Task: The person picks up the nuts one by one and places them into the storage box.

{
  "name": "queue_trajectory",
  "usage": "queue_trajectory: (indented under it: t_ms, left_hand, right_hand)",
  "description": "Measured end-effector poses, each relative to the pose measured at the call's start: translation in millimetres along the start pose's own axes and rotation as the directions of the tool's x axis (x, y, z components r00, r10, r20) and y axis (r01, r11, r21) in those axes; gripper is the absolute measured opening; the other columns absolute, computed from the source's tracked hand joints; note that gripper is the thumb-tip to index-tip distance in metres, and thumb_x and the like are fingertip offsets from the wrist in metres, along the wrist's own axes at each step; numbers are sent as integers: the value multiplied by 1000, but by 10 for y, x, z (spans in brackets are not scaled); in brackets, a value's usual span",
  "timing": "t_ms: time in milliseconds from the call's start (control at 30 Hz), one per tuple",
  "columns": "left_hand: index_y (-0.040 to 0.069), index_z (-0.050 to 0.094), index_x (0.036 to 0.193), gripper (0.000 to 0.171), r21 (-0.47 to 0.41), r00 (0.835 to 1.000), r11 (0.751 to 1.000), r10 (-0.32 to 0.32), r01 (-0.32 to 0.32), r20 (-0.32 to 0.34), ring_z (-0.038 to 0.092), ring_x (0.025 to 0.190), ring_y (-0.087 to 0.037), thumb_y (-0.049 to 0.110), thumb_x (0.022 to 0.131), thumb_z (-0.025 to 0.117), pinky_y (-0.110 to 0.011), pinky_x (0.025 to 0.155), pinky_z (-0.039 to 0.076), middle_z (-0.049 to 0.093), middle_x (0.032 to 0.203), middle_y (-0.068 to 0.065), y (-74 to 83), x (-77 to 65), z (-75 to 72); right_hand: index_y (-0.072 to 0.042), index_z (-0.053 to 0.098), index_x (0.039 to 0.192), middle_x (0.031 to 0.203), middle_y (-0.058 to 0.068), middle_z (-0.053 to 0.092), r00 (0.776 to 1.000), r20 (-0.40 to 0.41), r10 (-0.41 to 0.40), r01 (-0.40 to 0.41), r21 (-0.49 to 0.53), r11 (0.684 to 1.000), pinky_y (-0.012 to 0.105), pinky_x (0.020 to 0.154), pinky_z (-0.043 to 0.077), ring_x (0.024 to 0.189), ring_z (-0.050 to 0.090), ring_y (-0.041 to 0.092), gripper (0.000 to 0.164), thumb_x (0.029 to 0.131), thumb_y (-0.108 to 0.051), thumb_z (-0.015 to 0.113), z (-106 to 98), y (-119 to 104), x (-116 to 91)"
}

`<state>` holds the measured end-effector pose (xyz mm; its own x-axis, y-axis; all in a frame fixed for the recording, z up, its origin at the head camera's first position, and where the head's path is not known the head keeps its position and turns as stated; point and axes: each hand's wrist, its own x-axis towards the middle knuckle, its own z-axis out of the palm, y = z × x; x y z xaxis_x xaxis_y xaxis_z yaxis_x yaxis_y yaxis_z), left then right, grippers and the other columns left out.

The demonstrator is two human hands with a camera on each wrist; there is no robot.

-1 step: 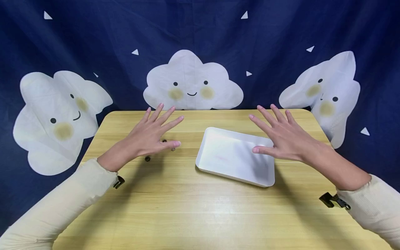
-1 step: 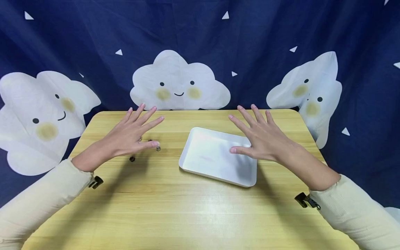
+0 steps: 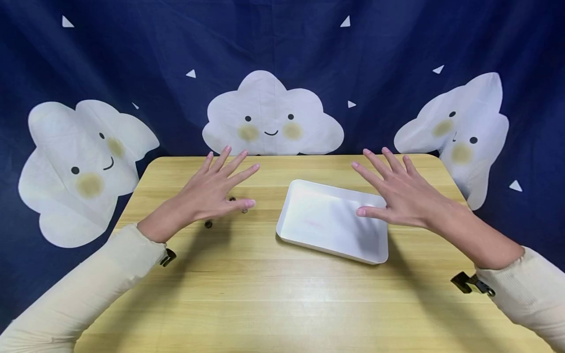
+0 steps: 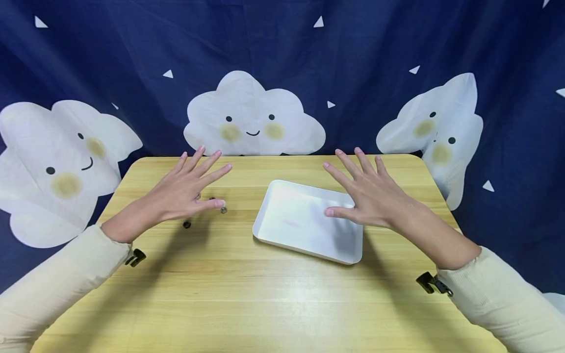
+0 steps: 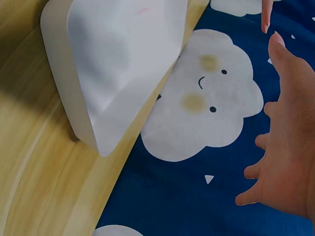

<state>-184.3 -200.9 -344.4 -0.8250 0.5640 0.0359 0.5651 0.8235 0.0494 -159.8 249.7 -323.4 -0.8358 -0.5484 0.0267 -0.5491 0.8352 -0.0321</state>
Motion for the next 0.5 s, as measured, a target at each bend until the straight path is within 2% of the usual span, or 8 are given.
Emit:
queue_trajectory:
  t_ms: [167,367,500]
  left_hand:
    - [49,13,163,83,-4,1000,1000,-2,2,-5,-15,163,-29,82,93,44,-66,129,0,4,177,2,3,-4,2]
    - [50,12,162,83,-2,1000,1000,-10,10,-6,-15,163,-28,82,93,43,-66,129,1,1,177,4,6,-17,-4]
    - [50,12,162,83,2,1000,1000,-8,8,-11,-14,163,-29,82,93,44,-67,129,2,3,177,2,3,-20,11]
  right_hand:
    - [-33,16,167,176,12,9,1000,-1,4,-4,-2,1000,81,118,14,160,7,51,100,88,-73,63,-4,-8,1]
    - [-34,13,167,177,11,7,1000,9,3,-3,4,1000,80,119,11,160,5,50,100,89,-73,62,1,-21,-1]
    - [-32,17,167,176,12,9,1000,1,-3,3,5,1000,80,119,12,160,6,50,99,89,-73,62,12,-25,-7]
